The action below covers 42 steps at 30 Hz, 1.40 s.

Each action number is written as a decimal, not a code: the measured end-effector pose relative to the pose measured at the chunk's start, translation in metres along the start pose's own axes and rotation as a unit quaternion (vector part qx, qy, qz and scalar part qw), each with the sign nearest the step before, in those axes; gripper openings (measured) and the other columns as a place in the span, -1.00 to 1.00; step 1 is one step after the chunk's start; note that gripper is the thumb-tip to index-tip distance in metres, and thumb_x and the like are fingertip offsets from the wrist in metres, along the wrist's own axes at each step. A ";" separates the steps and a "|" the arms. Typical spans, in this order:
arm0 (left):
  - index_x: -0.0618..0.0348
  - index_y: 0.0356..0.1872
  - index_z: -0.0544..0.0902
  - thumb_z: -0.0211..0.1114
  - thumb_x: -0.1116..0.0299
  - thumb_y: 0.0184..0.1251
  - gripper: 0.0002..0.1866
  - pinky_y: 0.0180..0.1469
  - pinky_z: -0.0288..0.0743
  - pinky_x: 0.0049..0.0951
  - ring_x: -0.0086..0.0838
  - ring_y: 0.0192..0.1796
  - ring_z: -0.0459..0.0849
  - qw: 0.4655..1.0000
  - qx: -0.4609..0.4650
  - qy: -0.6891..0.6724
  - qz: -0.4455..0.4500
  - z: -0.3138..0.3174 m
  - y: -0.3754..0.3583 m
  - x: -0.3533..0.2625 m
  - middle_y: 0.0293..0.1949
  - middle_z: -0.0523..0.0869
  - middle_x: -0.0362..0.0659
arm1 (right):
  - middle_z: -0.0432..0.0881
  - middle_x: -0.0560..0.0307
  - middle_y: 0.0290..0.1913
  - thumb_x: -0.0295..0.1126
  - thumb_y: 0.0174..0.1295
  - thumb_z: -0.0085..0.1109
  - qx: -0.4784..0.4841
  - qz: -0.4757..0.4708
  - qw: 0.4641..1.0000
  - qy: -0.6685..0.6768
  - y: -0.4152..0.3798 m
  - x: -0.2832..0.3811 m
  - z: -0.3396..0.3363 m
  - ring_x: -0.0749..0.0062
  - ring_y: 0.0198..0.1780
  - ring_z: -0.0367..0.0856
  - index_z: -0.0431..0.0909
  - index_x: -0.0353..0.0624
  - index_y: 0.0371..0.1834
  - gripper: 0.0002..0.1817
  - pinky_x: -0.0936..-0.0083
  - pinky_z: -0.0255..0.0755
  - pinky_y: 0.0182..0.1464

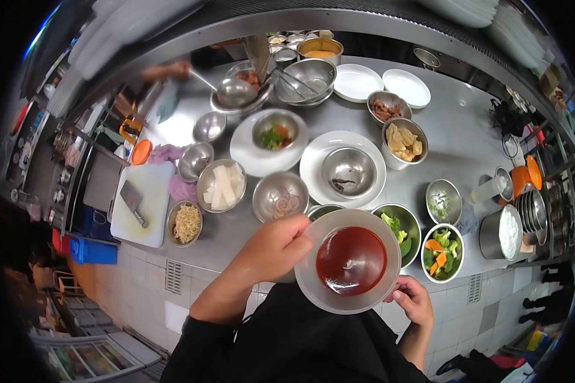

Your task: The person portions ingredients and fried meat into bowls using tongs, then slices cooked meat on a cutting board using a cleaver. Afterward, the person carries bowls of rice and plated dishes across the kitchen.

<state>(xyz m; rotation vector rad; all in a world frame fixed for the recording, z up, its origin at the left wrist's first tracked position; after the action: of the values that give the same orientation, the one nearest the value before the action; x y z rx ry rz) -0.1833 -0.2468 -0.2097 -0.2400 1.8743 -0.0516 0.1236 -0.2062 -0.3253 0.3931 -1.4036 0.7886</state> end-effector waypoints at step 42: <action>0.16 0.05 0.65 0.26 0.10 0.36 -0.60 -0.22 0.60 -0.38 -0.38 -0.27 0.75 0.958 -0.213 0.179 -0.072 -0.219 0.239 0.166 -0.12 0.75 -0.10 | 0.68 0.01 -0.21 -0.36 0.37 0.19 -0.034 0.014 0.999 -0.037 0.071 0.003 -0.003 0.39 -0.25 0.65 0.49 -0.31 0.14 -0.65 0.47 0.53 -0.15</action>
<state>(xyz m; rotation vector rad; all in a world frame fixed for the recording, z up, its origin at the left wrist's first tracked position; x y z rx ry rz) -0.4724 -0.0631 -0.3345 -0.7045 2.2130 0.2261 0.0762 -0.1544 -0.3375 0.3538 -1.5042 0.7539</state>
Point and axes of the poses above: each hand's wrist, its own y-axis towards the middle knuckle, its own z-axis out of the palm, x = y × z, the point moved 8 cm from there along y, towards the middle knuckle
